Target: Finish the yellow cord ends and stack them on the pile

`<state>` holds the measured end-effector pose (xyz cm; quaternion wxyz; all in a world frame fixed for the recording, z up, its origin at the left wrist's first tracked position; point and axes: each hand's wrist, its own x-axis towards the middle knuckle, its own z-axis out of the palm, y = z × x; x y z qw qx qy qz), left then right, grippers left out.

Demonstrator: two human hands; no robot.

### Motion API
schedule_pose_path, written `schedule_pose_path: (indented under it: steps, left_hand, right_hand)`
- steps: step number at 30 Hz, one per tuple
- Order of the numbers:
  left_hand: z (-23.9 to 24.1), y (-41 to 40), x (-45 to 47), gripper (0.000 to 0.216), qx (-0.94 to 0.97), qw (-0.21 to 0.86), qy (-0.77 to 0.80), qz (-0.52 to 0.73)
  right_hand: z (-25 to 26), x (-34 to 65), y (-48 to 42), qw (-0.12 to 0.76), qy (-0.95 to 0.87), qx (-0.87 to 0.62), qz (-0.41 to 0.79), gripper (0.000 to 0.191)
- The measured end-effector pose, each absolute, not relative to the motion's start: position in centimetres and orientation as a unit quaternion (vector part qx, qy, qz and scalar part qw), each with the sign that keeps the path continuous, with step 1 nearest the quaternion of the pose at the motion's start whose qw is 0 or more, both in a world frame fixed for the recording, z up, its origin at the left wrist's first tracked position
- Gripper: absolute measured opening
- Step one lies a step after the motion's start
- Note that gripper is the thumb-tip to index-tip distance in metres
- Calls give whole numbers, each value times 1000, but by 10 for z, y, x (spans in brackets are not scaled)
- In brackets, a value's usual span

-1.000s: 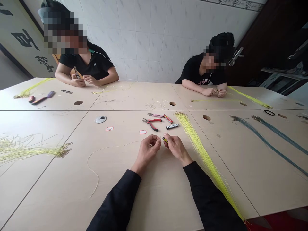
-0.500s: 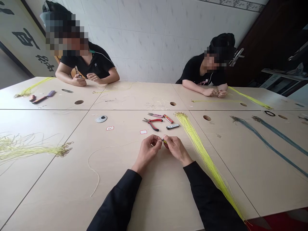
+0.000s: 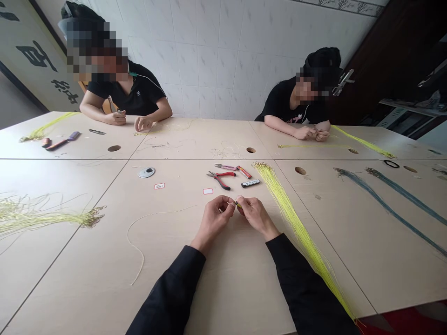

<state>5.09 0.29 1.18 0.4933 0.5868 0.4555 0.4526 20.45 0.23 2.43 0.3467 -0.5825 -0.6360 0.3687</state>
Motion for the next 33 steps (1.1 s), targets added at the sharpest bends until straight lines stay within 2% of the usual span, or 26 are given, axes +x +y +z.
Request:
schedule_pose_path:
  steps: [33]
  left_hand:
    - [16,3,54,30,576,516,471,423]
  right_hand:
    - [18,207,4,351,-639,-572,376,47]
